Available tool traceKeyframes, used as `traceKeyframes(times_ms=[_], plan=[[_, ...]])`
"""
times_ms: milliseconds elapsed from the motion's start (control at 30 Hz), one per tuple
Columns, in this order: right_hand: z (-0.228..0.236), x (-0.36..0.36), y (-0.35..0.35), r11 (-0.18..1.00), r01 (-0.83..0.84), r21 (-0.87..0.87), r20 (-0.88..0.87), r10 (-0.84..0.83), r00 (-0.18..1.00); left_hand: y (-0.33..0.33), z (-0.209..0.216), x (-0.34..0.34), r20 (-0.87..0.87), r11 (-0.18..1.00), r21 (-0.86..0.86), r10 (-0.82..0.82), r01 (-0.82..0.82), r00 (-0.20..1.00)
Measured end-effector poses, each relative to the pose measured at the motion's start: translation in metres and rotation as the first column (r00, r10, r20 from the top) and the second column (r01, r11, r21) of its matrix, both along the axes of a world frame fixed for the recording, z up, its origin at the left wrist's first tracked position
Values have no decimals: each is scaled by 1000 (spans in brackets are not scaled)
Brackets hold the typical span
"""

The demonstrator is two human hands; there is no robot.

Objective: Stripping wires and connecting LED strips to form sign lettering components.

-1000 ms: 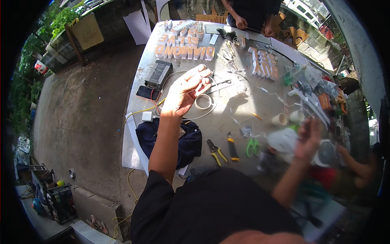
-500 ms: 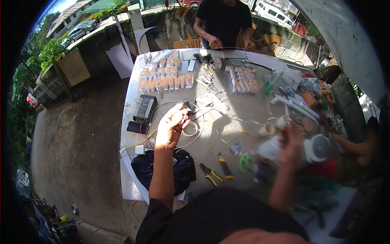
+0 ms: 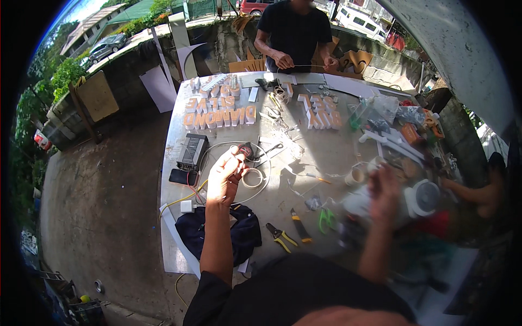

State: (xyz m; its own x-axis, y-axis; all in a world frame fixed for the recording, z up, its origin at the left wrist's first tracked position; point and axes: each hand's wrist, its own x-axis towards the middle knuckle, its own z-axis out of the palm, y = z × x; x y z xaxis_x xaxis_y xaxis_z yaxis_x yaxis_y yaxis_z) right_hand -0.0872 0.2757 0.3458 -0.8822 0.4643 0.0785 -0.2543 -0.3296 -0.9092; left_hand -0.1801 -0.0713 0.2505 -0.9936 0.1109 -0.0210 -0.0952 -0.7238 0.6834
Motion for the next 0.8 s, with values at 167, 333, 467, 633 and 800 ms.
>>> traceKeyframes(times_ms=[167,333,467,633,800], plan=[[-1,3,1,1000,23,-2,4,-23,1000,1,-5,2,-11,998,-56,-9,9,1000],[-5,6,1,1000,12,-4,24,-12,1000,1,-15,6,5,995,-100,0,1,1000],[-6,7,0,1000,-1,5,40,0,999,2,-23,7,-25,996,-89,-4,2,1000],[-8,5,-2,1000,-11,2,55,11,998,2,-26,13,2,990,-144,-3,3,1000],[-10,3,-4,998,-42,43,49,40,998,4,-36,15,-45,944,-330,10,-24,999]])
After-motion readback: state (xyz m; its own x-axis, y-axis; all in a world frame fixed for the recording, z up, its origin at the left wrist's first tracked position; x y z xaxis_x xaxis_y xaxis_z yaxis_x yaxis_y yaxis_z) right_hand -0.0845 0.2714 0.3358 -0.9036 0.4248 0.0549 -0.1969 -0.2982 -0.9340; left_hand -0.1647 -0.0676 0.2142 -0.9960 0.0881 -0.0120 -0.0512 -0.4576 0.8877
